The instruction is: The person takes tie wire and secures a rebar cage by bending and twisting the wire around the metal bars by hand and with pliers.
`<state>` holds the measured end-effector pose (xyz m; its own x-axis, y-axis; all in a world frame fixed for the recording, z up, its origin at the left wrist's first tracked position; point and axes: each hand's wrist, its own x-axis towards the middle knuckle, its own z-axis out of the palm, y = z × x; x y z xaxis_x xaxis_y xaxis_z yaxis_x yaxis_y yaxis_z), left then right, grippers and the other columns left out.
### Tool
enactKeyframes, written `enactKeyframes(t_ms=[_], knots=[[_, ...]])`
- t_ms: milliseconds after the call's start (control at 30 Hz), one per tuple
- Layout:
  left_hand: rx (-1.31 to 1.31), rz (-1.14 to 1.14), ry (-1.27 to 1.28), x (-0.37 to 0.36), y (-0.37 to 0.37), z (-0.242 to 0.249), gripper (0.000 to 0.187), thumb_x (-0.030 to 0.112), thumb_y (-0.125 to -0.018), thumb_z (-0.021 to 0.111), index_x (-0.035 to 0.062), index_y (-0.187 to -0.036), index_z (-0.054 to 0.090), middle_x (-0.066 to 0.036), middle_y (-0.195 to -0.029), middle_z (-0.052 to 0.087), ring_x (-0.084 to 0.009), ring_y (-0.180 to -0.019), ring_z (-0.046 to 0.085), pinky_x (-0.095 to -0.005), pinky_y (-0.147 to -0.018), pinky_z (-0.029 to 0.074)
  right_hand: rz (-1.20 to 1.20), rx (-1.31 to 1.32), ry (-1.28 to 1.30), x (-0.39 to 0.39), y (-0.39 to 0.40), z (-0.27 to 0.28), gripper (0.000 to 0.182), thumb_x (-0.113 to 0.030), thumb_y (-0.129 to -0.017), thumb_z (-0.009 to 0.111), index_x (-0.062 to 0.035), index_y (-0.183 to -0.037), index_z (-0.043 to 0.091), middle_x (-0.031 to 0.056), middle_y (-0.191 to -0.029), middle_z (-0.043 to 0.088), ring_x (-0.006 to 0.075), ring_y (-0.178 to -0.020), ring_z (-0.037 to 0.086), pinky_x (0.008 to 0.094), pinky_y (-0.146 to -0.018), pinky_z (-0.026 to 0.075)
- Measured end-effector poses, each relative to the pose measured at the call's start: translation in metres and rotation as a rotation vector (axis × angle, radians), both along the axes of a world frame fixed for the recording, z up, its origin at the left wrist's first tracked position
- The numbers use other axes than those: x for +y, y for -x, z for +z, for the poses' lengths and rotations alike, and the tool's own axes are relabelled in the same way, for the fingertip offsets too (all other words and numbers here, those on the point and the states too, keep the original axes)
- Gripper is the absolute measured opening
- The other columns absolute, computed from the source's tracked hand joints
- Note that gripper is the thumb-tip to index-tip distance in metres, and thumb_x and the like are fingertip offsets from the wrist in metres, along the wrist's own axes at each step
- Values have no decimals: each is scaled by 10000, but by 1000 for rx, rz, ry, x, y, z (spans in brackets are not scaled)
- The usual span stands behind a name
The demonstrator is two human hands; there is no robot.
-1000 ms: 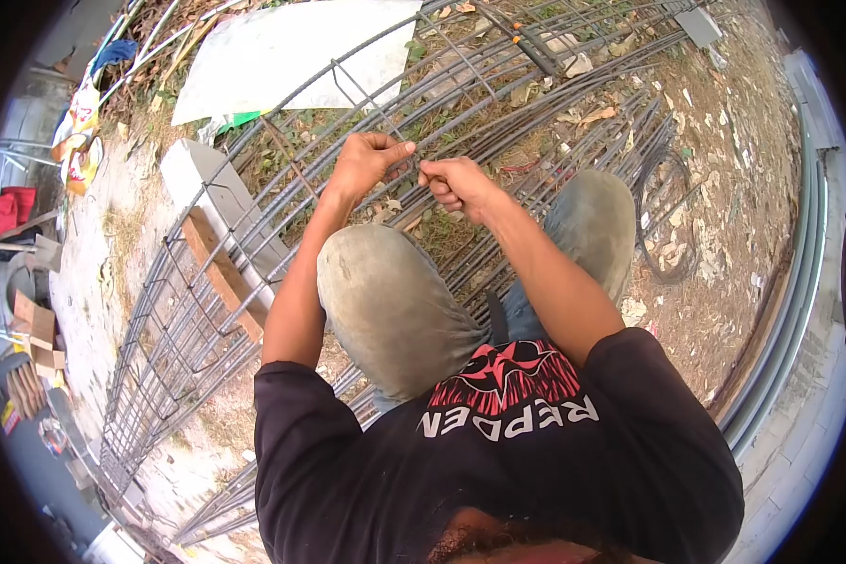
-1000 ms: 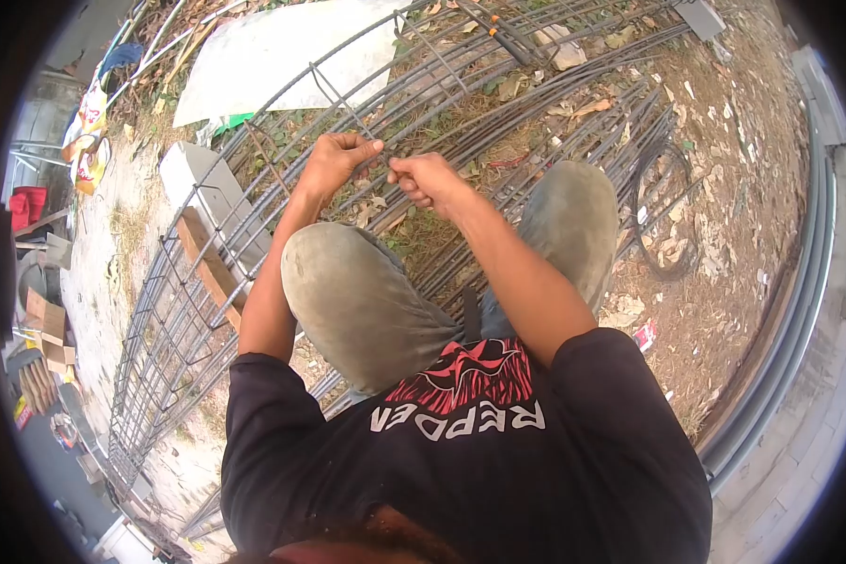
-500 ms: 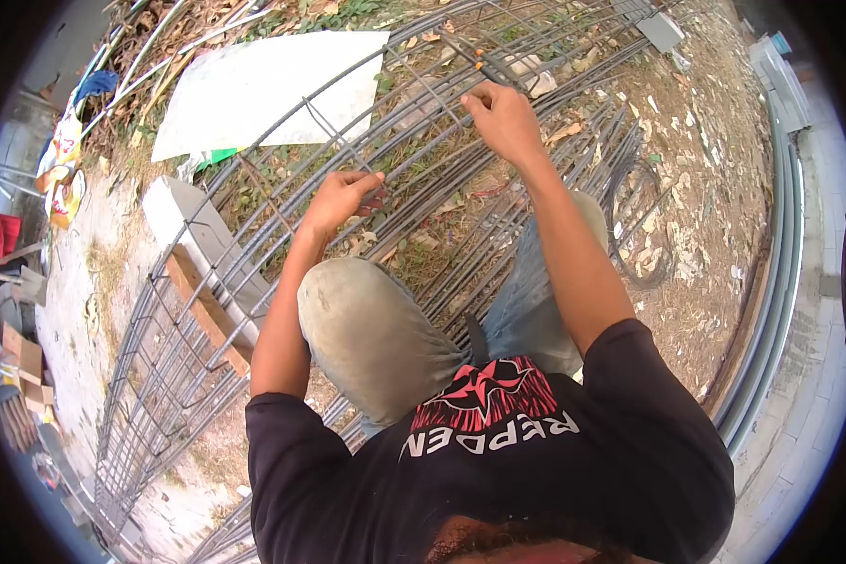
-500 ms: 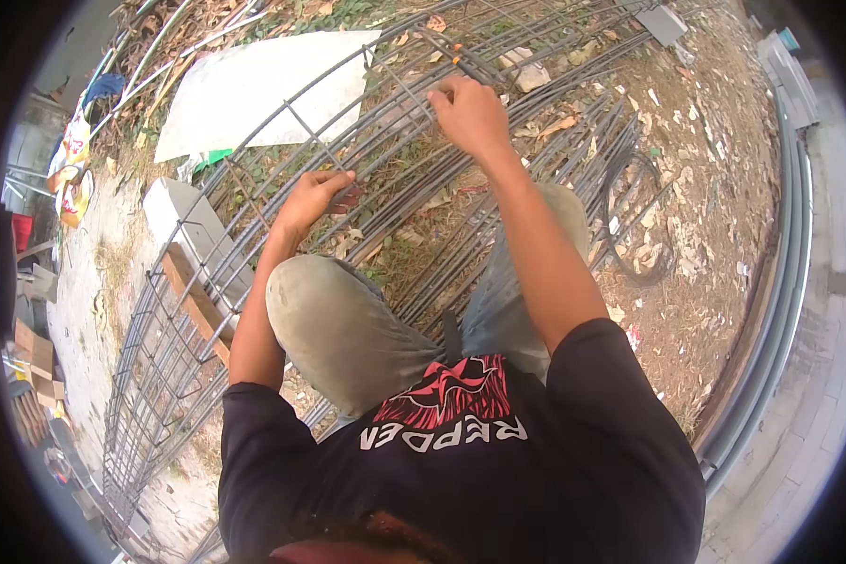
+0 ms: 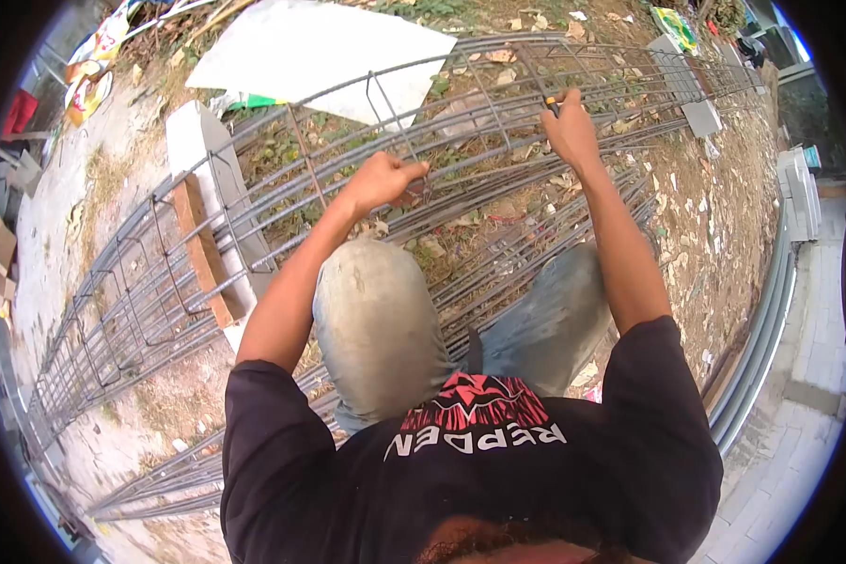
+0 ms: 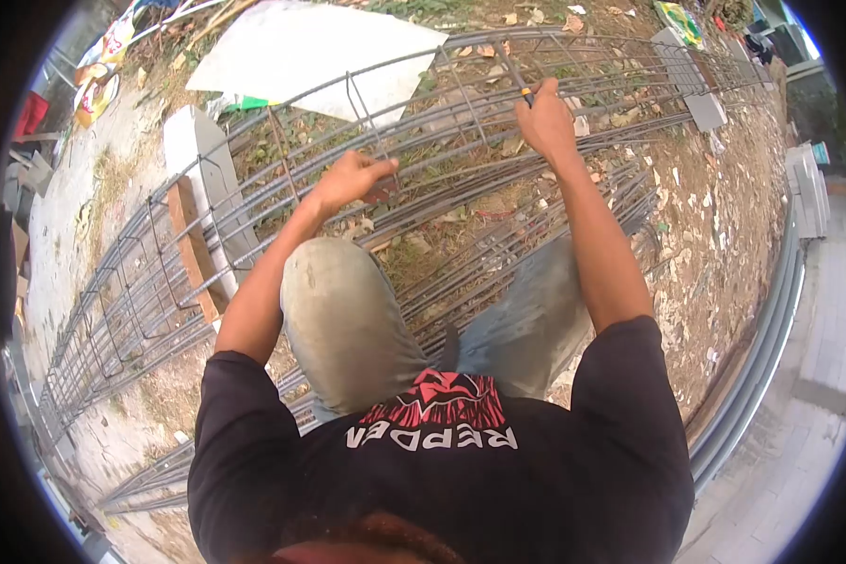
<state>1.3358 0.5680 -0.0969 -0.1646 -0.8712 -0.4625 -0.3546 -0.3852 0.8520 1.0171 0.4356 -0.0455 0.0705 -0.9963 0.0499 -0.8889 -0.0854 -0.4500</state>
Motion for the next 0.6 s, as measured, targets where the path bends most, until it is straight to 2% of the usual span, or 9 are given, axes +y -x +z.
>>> enactKeyframes(t_ms=[33,100,167,233,333,367,467,500,600], knots=[[7,-8,-23,8,1,-5,557,452,-1004,647,-82,-1125,746,-177,-1035,776,-232,-873,773,-339,-745,625,19,-223,-63,31,0,6,308,-49,-884,581,34,-1169,501,229,-1020,686,326,-941,741,430,-748,619],[5,-31,-8,-1,-1,-4,595,469,-1009,638,-99,-1165,726,-196,-1080,767,-245,-879,780,-342,-730,630,17,-904,-343,98,-11,15,241,26,-838,550,18,-1078,528,182,-1043,665,273,-912,735,378,-732,649],[47,40,21,-1,3,-5,583,449,-1002,643,-115,-1118,735,-197,-963,768,-232,-798,776,-343,-692,626,128,-1220,-607,150,-20,25,224,61,-798,557,0,-1013,570,176,-1093,649,269,-874,723,388,-788,669],[65,74,37,-2,5,-13,576,436,-1000,644,-127,-1072,740,-195,-856,764,-224,-746,773,-343,-670,621,164,-1331,-764,184,-26,13,204,95,-789,542,16,-966,605,165,-1138,636,248,-886,700,350,-799,623],[32,37,45,-1,2,-10,566,433,-996,643,-122,-1044,744,-202,-846,759,-229,-732,771,-347,-673,616,305,-596,-26,219,-41,-4,138,46,-815,601,20,-950,599,154,-1125,631,260,-1018,701,385,-833,576],[28,38,51,1,2,-10,561,432,-992,645,-119,-1026,747,-198,-831,757,-227,-725,770,-349,-671,612,268,-442,133,228,-44,-2,229,57,-799,598,37,-1024,633,166,-1169,618,308,-1038,681,410,-878,532],[14,46,65,2,3,-11,552,435,-980,648,-106,-975,757,-186,-781,751,-219,-698,762,-354,-666,601,198,-253,131,226,-58,6,314,77,-782,583,29,-1083,660,181,-1215,610,376,-1035,655,430,-884,529],[12,49,57,2,3,-11,552,439,-975,649,-100,-959,761,-180,-761,748,-214,-685,757,-356,-664,597,205,-232,-33,225,-57,9,446,96,-770,578,21,-1201,666,206,-1287,586,406,-1128,611,440,-954,504],[-17,44,70,-2,3,-11,551,457,-968,641,-67,-851,764,-159,-692,735,-203,-634,735,-360,-680,583,272,81,28,225,-54,6,517,96,-775,577,27,-1283,642,217,-1353,554,418,-1251,543,482,-1037,456]])
